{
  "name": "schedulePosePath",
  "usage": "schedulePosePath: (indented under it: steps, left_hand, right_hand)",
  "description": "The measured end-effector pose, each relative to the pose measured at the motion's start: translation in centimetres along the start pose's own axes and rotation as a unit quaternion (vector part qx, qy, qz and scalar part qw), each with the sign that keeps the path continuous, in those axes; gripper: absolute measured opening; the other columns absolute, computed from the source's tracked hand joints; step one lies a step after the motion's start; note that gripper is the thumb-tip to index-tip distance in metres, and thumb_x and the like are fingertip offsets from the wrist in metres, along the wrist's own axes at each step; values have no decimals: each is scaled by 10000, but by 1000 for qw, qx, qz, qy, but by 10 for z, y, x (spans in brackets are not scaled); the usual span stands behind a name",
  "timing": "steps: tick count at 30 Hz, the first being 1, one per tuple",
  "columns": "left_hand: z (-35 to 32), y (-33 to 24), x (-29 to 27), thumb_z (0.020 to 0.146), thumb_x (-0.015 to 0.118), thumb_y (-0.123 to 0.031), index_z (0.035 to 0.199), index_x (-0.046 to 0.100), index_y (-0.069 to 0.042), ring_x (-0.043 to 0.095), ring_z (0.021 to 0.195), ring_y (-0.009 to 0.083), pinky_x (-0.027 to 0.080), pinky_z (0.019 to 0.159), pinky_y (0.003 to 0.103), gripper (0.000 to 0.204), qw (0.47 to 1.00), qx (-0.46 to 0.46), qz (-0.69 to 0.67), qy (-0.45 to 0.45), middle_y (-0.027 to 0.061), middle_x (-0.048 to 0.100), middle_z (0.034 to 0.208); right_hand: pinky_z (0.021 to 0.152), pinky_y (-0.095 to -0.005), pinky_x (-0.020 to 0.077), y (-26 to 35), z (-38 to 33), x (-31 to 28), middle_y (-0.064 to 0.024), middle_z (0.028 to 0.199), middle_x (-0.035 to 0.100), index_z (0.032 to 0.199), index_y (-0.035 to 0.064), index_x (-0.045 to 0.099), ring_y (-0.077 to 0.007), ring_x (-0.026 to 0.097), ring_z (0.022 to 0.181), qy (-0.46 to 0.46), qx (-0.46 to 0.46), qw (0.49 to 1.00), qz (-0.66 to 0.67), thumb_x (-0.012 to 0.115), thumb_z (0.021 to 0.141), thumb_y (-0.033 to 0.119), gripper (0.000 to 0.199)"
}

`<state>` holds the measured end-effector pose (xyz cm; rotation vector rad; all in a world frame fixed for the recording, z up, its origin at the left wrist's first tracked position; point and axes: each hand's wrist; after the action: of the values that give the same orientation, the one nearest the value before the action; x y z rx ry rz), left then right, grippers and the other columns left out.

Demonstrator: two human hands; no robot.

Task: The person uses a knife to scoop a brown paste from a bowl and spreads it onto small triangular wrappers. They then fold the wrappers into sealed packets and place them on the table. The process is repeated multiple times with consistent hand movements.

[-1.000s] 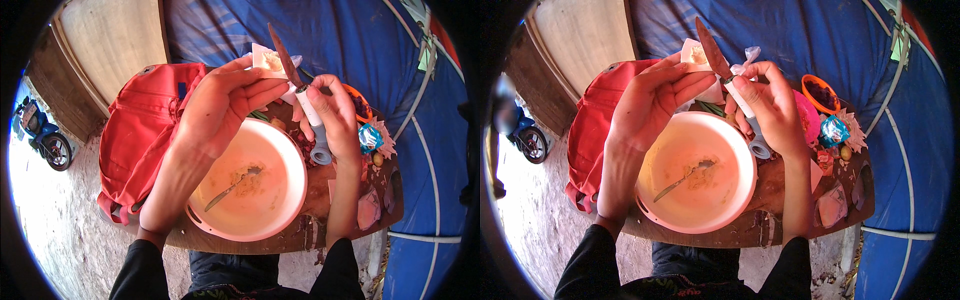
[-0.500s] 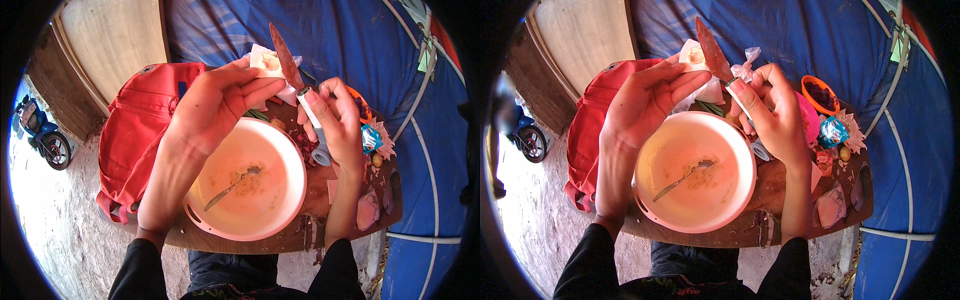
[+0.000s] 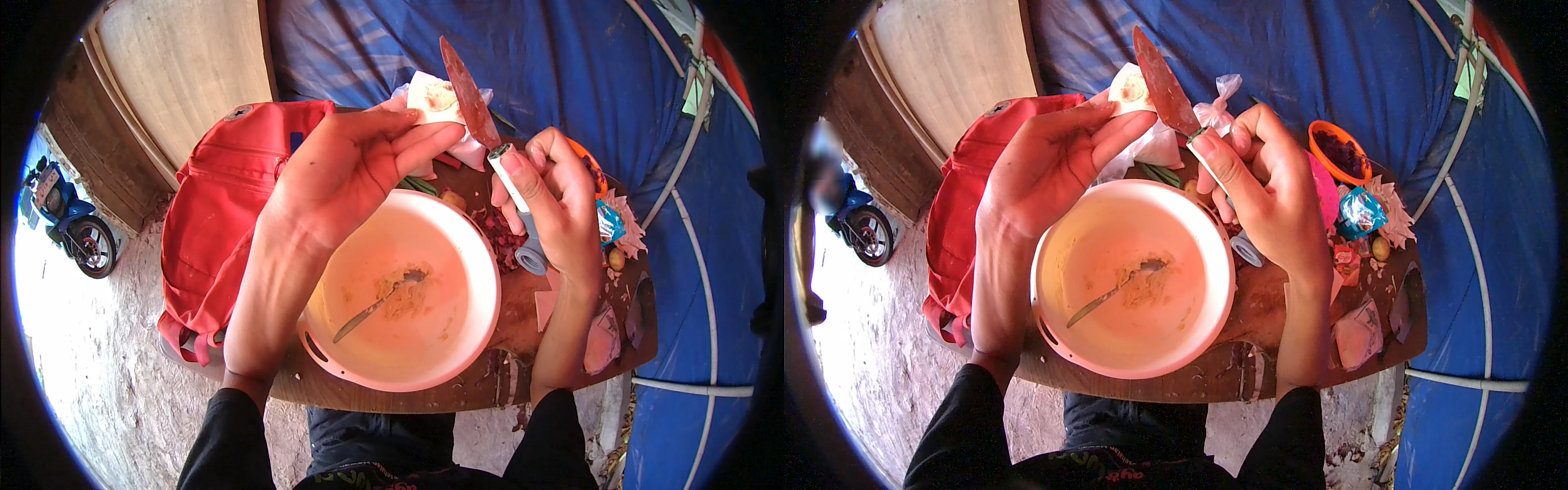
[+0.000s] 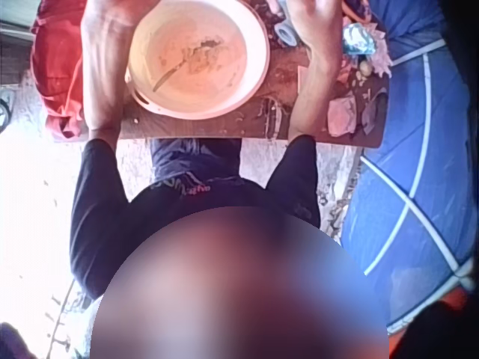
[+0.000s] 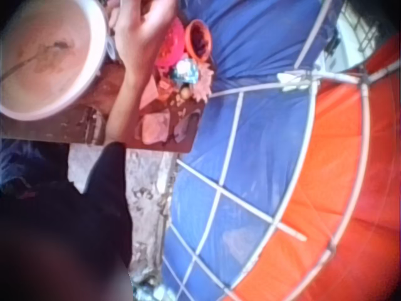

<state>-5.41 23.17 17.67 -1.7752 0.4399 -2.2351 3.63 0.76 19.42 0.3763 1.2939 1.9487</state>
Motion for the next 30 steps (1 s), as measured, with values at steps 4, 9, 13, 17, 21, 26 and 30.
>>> schedulePosePath:
  steps: [4,9,13,17,21,26,30]
  left_hand:
    - [1,-1,-1,1028,414,26,1248,481,217,580,1270,415,510,1117,422,299,1000,-6,-25,-9,359,562,1315]
    - [3,-2,-1,1021,414,43,1293,452,213,577,1274,407,498,1132,427,322,999,-13,-39,-10,352,548,1339]
    - [3,-3,0,1020,415,49,1314,445,201,574,1280,396,499,1130,423,331,997,-30,-66,-7,341,545,1350]
    - [3,-3,0,1019,414,57,1331,438,188,574,1285,381,502,1129,412,339,996,-42,-81,4,333,537,1364]
    - [4,-4,-4,1022,413,54,1345,436,176,574,1289,362,502,1129,402,345,995,-43,-85,-7,330,533,1371]
    - [5,-18,-7,1035,410,32,1331,449,170,581,1282,353,510,1122,399,329,989,-34,-139,35,323,545,1355]
    - [-1,-30,1,1044,390,24,1319,433,165,584,1270,380,513,1121,406,312,992,105,64,-14,337,555,1321]
  right_hand:
    - [453,-192,353,2,-1,-1,-40,723,612,873,104,395,-25,470,514,4,0,1000,-7,646,1021,180,302]
    - [453,-193,354,5,-2,-2,-37,717,605,851,103,389,-24,466,513,7,1,1000,-23,641,1024,181,316]
    - [466,-206,357,8,-4,-5,-89,729,612,856,99,383,-66,476,508,21,2,999,-45,606,1037,182,299]
    - [466,-210,358,10,-4,-6,-93,728,612,839,98,379,-67,477,507,31,-1,998,-48,605,1037,185,312]
    - [465,-211,360,12,-6,-8,-94,724,611,840,98,374,-67,474,499,36,6,998,-56,603,1036,178,312]
    - [446,-212,364,20,-11,-22,-92,708,603,939,71,419,-74,470,477,40,48,996,-57,588,1042,204,239]
    - [394,-228,373,14,-3,-42,-90,673,547,1218,-10,483,-103,456,418,58,93,992,69,448,1093,325,359]
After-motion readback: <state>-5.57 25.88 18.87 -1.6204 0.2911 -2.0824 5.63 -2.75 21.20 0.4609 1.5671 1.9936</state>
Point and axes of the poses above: each hand's wrist, its own z-axis towards the middle knuckle, its own x-axis out of the palm, y = z × x
